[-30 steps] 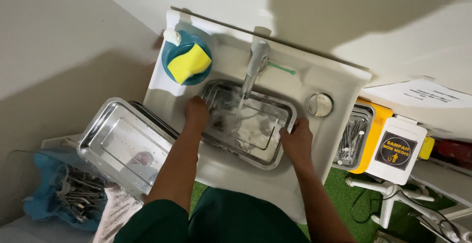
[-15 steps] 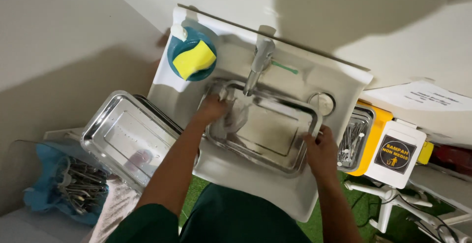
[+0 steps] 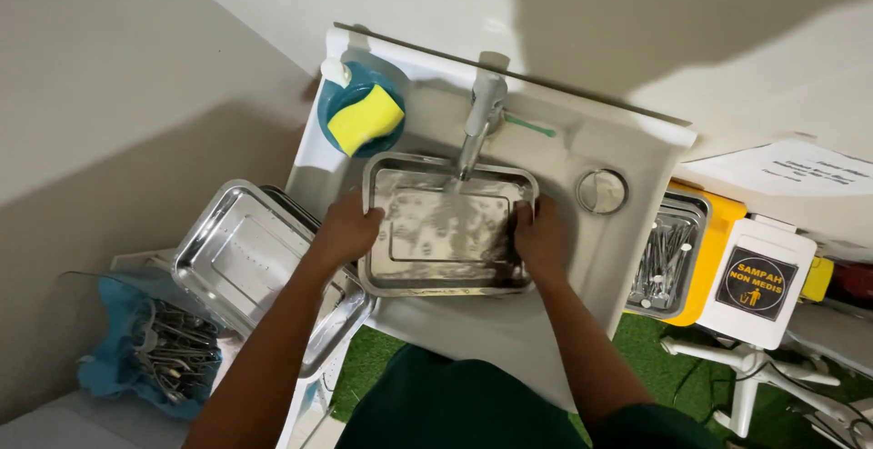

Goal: The person washes multiple stainless steel trays one by one under running water in a sink, rinsing each tray and placing it on a stack to the left. The person finishes by stacking the cleaned trays together.

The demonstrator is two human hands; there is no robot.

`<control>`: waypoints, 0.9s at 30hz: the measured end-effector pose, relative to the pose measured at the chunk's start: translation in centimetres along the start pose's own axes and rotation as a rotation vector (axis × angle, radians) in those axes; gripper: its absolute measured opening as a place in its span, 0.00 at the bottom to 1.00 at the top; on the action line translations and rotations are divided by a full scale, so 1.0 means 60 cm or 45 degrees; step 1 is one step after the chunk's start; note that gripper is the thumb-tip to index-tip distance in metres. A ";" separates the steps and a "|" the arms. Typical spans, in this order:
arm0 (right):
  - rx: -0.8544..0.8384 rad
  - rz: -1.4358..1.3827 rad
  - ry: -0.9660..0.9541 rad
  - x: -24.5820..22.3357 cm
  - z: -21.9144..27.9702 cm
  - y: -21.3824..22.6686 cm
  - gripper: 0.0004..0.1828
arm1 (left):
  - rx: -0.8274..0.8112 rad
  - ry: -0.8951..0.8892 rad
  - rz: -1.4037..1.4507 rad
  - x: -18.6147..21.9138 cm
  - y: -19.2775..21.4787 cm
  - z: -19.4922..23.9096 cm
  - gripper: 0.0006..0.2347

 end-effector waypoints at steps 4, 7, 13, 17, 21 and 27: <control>0.057 -0.140 0.033 -0.013 0.010 -0.029 0.19 | -0.047 0.271 0.230 0.075 0.051 0.069 0.24; 0.166 -0.219 0.052 -0.033 0.027 -0.028 0.30 | -0.006 0.119 0.495 0.069 0.033 0.073 0.21; 0.176 0.160 0.309 -0.085 0.059 -0.052 0.33 | 0.139 0.180 0.404 0.016 0.005 0.060 0.19; 0.026 0.383 0.447 -0.137 0.069 -0.022 0.38 | 0.171 0.141 0.457 0.012 0.018 0.046 0.17; 0.056 -0.085 0.372 -0.124 0.068 0.056 0.40 | 0.143 0.038 0.416 0.008 -0.004 0.016 0.19; 0.186 -0.179 0.057 0.002 0.070 0.156 0.33 | -0.009 -0.085 0.510 0.039 -0.091 -0.060 0.22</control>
Point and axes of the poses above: each hand's wrist, its own z-axis away from the middle knuckle, its own y-axis out of the back of the hand, x = y × z, the point moved 6 cm from there along -z, towards the middle knuckle, and after that the axes turned 6 degrees about y, right-handed, at the moved point
